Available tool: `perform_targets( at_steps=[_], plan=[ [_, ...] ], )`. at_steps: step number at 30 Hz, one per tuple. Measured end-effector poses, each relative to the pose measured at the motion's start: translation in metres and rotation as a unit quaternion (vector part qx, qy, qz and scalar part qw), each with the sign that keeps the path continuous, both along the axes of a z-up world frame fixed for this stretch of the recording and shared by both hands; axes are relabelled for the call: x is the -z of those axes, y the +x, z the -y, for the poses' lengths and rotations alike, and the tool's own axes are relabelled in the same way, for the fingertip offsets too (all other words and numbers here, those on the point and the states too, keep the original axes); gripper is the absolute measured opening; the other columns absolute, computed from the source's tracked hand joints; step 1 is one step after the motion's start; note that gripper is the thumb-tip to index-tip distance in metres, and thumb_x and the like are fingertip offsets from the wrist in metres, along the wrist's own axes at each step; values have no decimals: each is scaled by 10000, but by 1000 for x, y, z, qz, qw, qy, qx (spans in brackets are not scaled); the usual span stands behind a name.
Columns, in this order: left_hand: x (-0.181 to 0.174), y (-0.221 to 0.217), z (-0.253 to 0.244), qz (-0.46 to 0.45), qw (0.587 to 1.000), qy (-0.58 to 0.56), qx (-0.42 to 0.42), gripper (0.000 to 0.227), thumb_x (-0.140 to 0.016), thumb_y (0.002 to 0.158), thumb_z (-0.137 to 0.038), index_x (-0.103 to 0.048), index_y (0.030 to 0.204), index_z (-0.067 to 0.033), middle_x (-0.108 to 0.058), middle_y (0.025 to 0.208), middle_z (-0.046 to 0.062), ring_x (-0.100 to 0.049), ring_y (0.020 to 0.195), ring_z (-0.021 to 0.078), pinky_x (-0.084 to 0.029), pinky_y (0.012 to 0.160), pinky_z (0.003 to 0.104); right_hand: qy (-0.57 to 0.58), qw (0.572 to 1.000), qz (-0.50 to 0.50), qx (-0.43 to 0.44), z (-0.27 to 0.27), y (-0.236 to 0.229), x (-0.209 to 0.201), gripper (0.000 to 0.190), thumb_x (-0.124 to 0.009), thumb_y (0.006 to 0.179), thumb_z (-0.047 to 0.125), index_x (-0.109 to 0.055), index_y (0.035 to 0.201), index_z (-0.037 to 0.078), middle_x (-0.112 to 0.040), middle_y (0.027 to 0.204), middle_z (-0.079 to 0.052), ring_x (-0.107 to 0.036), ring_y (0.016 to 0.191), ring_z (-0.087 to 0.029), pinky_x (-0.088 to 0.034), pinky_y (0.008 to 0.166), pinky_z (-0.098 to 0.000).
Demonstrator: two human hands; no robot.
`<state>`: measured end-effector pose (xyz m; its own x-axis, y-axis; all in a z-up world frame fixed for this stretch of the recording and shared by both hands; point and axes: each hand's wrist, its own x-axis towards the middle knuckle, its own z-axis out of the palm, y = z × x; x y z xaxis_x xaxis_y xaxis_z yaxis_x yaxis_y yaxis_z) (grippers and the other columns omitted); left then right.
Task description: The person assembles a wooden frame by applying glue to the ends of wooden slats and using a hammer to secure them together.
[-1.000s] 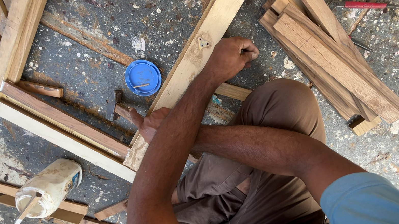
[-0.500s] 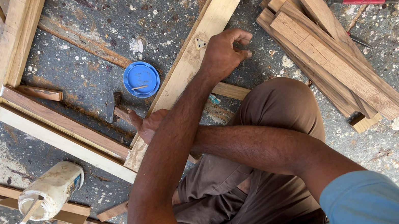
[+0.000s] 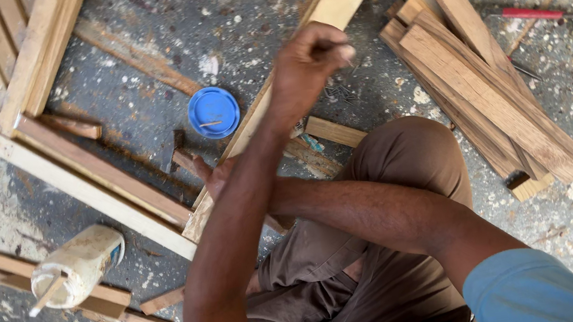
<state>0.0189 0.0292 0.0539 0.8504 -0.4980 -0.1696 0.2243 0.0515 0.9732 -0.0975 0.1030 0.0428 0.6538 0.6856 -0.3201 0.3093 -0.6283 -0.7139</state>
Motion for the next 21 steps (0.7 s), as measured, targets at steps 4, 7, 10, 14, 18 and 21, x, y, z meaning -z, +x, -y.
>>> perform_targets(
  at_steps=[4, 7, 10, 14, 18, 21],
  plan=[
    [-28, 12, -95, 73, 982, -71, -160, 175, -782, 970, -93, -668, 1098, -57, -726, 983, 53, -704, 866, 129, -625, 788, 287, -3, 1000, 5, 17, -4, 12, -1, 710, -614, 922, 261, -407, 1508, -83, -742, 851, -183, -717, 780, -382, -577, 689, -536],
    [-43, 2, -201, 125, 939, -46, -318, 129, -761, 1010, -90, -643, 1055, -66, -704, 951, 35, -677, 784, 116, -591, 686, 281, 6, 1000, 24, 12, -13, 15, -13, 709, -617, 920, 255, -410, 1508, -84, -742, 852, -183, -718, 783, -383, -576, 690, -537],
    [-21, -13, -297, 142, 870, 35, -471, 118, -750, 1022, -101, -646, 1043, -49, -693, 897, 48, -664, 737, 126, -583, 662, 286, -15, 1000, 20, 18, -18, 22, -31, 734, -638, 901, 277, -403, 1513, -54, -738, 861, -199, -718, 775, -391, -579, 683, -536],
    [54, -14, -361, 159, 824, 169, -517, 160, -738, 1043, -163, -631, 1000, -51, -637, 861, 57, -612, 739, 141, -566, 664, 319, -121, 992, -38, -16, -30, 35, -51, 754, -682, 891, 430, -417, 1521, 111, -732, 891, -223, -716, 808, -395, -577, 752, -536],
    [101, 11, -350, 227, 780, 357, -461, 99, -746, 949, -166, -691, 969, -86, -742, 849, 54, -697, 703, 154, -600, 630, 354, -134, 991, -25, 11, -30, 40, -57, 794, -699, 844, 420, -422, 1535, 146, -745, 932, -228, -729, 823, -404, -571, 821, -526],
    [108, 18, -339, 188, 784, 449, -385, 89, -737, 930, -142, -705, 876, -79, -751, 869, 74, -706, 645, 153, -583, 525, 329, -164, 986, -35, 12, -31, 40, -59, 794, -683, 854, 442, -418, 1548, 159, -748, 914, -233, -727, 834, -417, -567, 844, -528]
  ],
)
